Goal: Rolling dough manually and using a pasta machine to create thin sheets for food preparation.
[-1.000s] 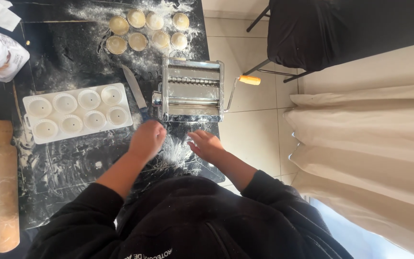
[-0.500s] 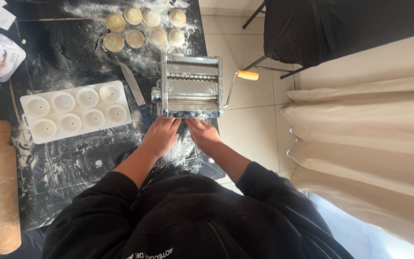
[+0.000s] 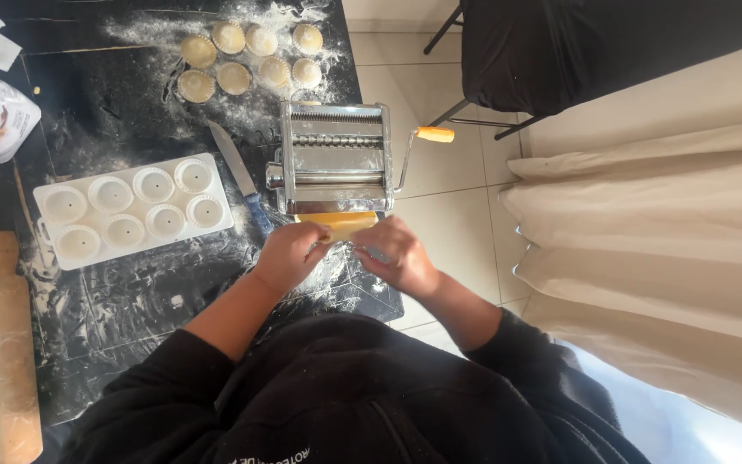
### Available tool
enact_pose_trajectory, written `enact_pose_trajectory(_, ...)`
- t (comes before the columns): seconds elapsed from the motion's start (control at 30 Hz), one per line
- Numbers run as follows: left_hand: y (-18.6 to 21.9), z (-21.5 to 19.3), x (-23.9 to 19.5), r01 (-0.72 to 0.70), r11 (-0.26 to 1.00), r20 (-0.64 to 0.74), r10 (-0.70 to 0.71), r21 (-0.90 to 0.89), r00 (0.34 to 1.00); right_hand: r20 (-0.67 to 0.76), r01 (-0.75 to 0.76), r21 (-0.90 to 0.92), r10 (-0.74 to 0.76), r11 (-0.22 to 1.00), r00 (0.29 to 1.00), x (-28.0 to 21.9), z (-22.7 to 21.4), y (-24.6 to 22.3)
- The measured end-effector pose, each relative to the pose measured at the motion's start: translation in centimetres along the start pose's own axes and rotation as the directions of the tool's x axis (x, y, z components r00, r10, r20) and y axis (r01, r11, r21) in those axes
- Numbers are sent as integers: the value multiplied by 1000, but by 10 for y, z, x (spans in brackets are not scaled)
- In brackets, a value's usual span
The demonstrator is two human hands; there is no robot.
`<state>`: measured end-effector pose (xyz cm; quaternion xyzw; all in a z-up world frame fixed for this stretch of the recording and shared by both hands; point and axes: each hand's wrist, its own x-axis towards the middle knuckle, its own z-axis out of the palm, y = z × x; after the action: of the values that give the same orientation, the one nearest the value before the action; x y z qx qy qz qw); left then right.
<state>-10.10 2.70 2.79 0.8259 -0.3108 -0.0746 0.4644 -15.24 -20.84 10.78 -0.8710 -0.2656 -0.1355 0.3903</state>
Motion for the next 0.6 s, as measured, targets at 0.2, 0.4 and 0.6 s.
enact_pose_trajectory(0.2, 53, -52, 46, -36, 991, 64, 44, -128, 997, 320, -425, 427, 307, 798, 896, 48, -34, -5)
enact_pose_trajectory(0.4, 48, -77, 78, 151, 918, 169, -94, -368, 981, 424, -584, 434, 417, 686, 804, 52, -35, 7)
enact_pose_trajectory(0.6, 10, -78, 40, 449, 756, 439, -238, -477, 867, 297, -458, 325, 371, 827, 880, 99, -45, -50)
